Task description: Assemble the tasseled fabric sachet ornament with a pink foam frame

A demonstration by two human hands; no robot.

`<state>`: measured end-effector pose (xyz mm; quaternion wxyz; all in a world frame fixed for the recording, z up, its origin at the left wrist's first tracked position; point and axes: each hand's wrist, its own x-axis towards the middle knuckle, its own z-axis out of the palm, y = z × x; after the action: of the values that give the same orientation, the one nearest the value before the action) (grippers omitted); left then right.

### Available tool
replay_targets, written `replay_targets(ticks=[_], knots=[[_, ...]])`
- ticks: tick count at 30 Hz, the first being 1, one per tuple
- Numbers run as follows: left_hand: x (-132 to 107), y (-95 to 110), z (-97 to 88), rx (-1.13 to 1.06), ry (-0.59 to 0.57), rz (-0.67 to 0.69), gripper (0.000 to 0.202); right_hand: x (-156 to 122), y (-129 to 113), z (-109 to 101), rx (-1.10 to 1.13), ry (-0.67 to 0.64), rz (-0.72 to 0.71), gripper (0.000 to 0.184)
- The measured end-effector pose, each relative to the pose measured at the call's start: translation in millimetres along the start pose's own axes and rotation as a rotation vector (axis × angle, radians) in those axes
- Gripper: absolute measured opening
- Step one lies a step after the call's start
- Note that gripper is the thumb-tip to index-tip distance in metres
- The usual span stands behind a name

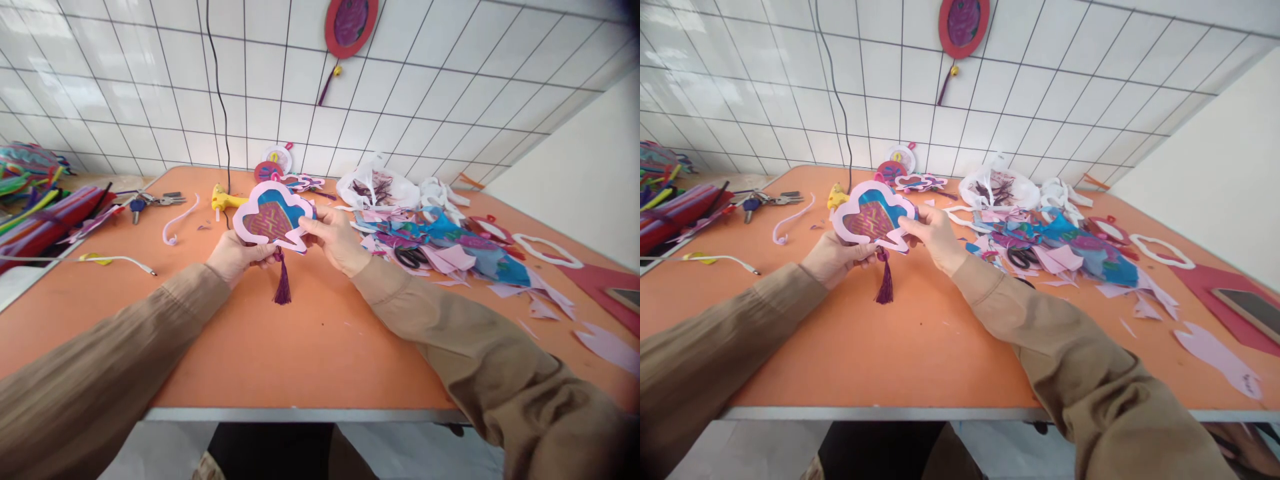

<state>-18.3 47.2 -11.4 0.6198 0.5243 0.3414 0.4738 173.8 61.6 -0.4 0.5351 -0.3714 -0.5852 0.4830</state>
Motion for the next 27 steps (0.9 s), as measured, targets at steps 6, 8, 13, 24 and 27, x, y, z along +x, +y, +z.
replay_targets(ticks=[6,8,13,24,27], knots=[[0.8,-0.3,-1.4,-0.007,0.034,0.013,0.025,-5.9,-1.8,4.5,0.111,-0.086,0.082,0.030],[0.9,-0.3,-1.5,-0.012,0.039,0.023,0.024,-6.9,-1.9,6.0,0.151,-0.080,0.113,0.032],[1.2,0.5,-1.8,0.001,0.041,0.031,0.024,-7.3,0.0,7.7,0.176,-0.064,0.180,0.029],[4.1,-1.4,-5.7,-0.021,0.046,0.042,0.025,-10.1,5.3,8.4,0.076,-0.084,0.237,0.016],[4.7,-2.3,-6.9,-0.029,0.048,0.042,0.025,-10.3,5.4,8.6,0.093,-0.076,0.235,0.022]])
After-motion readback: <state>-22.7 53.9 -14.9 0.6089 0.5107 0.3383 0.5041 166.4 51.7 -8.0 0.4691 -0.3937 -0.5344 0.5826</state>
